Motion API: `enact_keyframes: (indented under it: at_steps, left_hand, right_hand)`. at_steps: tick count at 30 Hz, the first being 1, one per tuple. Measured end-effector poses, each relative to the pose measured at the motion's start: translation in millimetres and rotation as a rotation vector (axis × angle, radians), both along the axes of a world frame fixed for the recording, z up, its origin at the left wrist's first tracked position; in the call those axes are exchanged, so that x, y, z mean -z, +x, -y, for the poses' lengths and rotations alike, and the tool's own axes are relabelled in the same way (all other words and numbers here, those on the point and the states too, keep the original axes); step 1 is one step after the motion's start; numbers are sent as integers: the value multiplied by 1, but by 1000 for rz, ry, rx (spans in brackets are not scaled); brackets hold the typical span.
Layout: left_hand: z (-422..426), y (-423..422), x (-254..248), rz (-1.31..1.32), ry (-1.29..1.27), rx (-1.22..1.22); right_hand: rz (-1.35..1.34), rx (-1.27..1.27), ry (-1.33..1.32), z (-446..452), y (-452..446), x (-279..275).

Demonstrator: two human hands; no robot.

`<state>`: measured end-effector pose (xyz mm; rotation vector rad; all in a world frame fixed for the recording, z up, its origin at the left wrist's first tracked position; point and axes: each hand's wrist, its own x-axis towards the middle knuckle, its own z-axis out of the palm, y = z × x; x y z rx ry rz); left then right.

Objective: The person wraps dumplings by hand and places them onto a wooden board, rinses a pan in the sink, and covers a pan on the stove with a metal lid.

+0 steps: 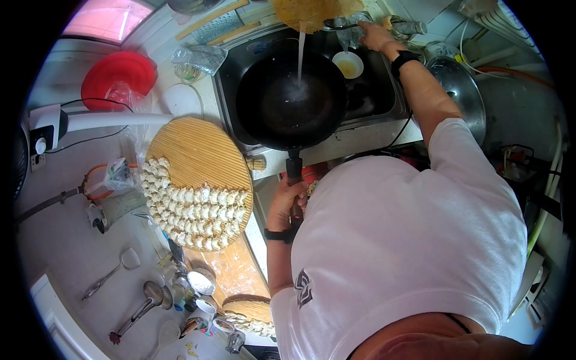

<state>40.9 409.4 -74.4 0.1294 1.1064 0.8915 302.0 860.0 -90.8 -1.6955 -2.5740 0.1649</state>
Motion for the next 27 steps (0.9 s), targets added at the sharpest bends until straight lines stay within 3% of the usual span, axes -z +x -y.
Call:
enact_keyframes:
  at_steps: [27]
  left_hand:
    - [1,1,3,1,-4,-16]
  right_hand:
    - [-4,-1,-24,3,-2,-4]
